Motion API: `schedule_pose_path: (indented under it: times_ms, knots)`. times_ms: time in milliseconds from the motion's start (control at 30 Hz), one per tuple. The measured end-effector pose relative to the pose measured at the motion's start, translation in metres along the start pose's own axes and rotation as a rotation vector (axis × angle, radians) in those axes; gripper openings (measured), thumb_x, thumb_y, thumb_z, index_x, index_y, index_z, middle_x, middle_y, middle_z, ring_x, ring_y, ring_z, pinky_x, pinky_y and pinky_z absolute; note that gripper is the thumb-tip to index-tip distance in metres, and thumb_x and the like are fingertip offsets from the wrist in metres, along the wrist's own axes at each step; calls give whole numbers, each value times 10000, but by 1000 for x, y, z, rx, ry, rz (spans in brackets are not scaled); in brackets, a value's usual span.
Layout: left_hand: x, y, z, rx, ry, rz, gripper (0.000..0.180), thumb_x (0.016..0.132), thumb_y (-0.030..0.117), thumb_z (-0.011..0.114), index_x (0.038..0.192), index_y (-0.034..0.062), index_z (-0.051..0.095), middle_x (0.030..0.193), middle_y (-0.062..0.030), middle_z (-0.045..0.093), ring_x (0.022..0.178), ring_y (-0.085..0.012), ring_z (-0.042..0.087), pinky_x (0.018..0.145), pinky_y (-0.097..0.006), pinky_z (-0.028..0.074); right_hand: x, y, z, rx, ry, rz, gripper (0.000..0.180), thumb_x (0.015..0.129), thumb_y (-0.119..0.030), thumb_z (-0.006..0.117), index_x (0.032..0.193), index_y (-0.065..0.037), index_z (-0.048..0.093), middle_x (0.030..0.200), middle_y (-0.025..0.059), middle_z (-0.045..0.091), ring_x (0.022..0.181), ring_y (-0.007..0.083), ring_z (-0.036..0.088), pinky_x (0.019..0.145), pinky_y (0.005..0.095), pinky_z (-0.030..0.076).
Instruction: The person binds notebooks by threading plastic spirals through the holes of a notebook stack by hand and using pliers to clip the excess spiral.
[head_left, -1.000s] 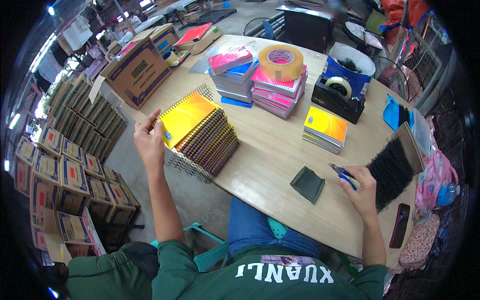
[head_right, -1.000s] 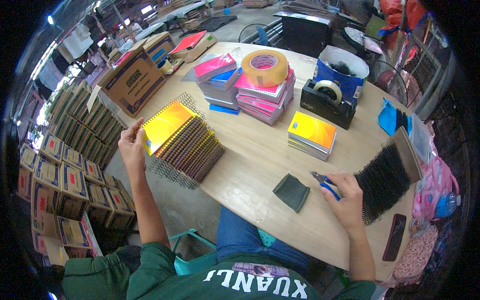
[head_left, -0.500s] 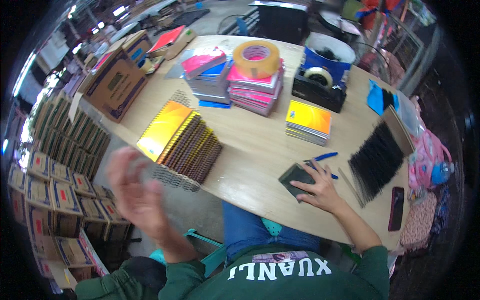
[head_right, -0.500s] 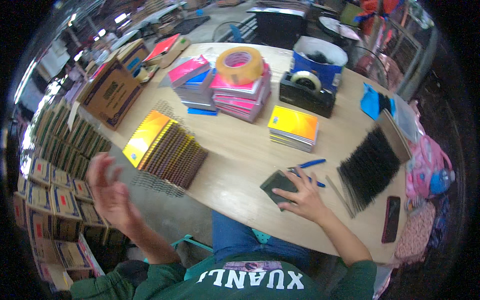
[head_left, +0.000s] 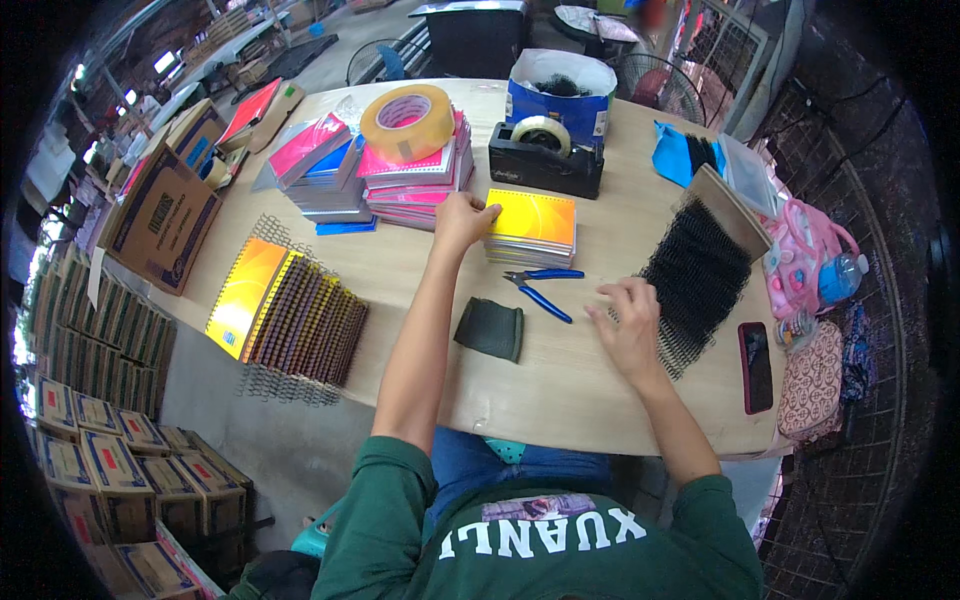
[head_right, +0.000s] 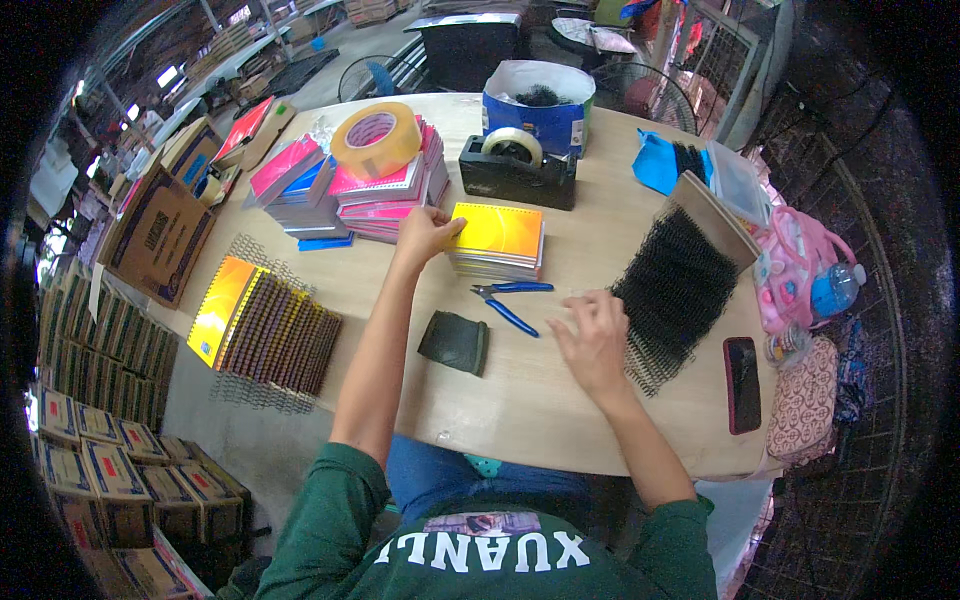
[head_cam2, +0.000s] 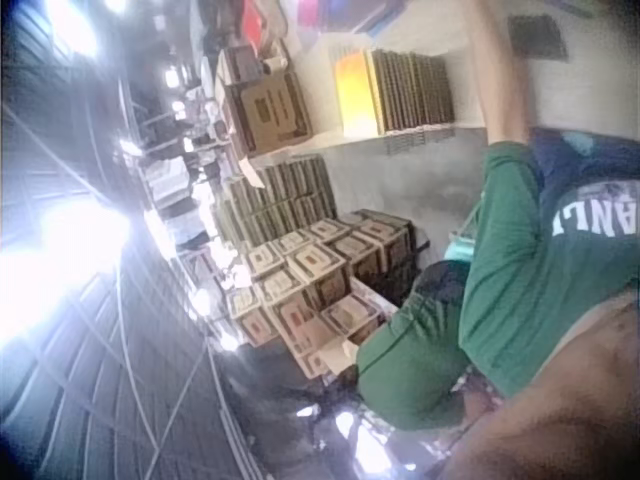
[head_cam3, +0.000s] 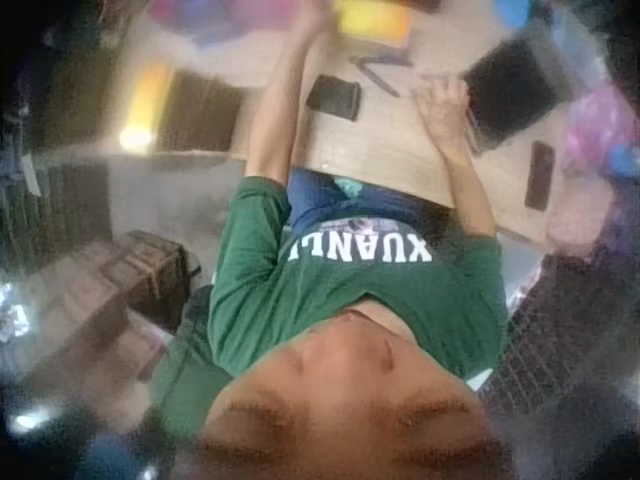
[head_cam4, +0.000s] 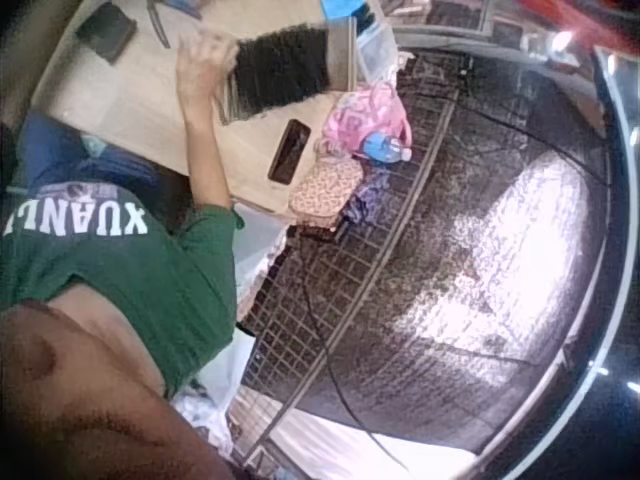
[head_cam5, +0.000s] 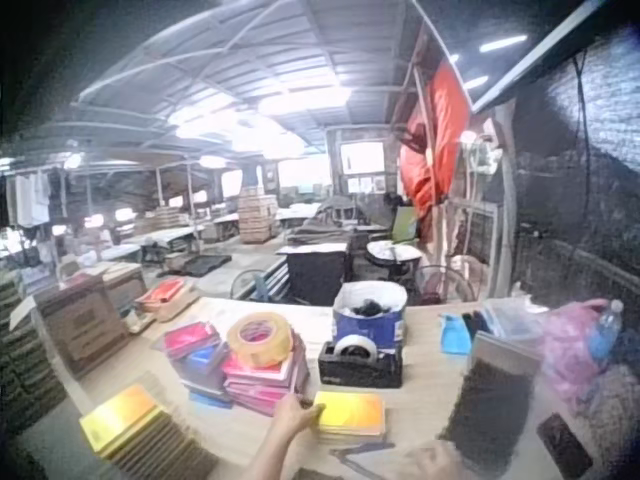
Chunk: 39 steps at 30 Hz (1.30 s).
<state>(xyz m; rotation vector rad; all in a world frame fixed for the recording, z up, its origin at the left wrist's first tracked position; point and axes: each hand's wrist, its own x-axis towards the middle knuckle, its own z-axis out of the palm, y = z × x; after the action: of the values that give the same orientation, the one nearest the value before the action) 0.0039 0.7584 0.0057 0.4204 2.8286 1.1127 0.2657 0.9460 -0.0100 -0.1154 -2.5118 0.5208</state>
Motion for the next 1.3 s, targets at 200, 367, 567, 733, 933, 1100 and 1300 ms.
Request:
schedule_pose_path:
  times_ms: [200,367,567,733,933,1100,1300]
  knots:
    - [-4,-3,-10,-27,74,-18,374,686,324,862,844,10,733,789,-167,722,780,-294,716,738,-380,546,-13,26,8,-141,-125,109,201,836,-139,717,957,-37,593,998,124,550,956,304,556,811,421,434]
    - [-41,7,-26,-159,335,80,330,772,106,795,1038,6,628,803,-143,683,791,-244,691,737,-353,537,0,18,3,259,-109,169,159,852,-81,698,966,-10,612,901,117,649,792,282,648,689,392,501]
    - [-217,2,-15,-597,401,528,596,850,-167,521,1396,64,464,1156,-182,566,948,-212,643,746,-310,534,-2,19,-20,503,-181,107,140,840,-42,708,971,4,693,886,128,702,707,227,669,654,323,529]
    - [-280,-20,8,-316,98,352,538,778,-159,578,1244,104,632,1054,-172,540,811,-265,583,688,-335,497,-9,3,-20,694,-351,80,131,840,-46,708,964,-7,727,879,119,707,705,196,651,654,298,525]
    - [-278,-17,34,-345,271,334,300,793,-59,689,1071,41,643,1007,-158,541,886,-285,562,681,-355,482,-14,-9,-36,715,-534,-5,123,832,-61,723,948,-23,741,833,102,703,730,197,657,659,313,515]
    - [-270,-20,34,-326,323,419,244,791,-68,693,1007,33,639,962,-143,540,845,-272,550,660,-366,472,-19,-10,-41,763,-577,-50,169,813,-56,734,980,-30,732,823,95,694,728,225,655,662,323,512]
    - [-275,-16,32,-325,336,394,245,796,-83,685,1007,29,630,938,-137,513,832,-242,531,645,-339,465,-24,-14,-42,589,-567,-235,209,793,-93,755,989,-37,710,792,94,665,744,258,653,678,357,524]
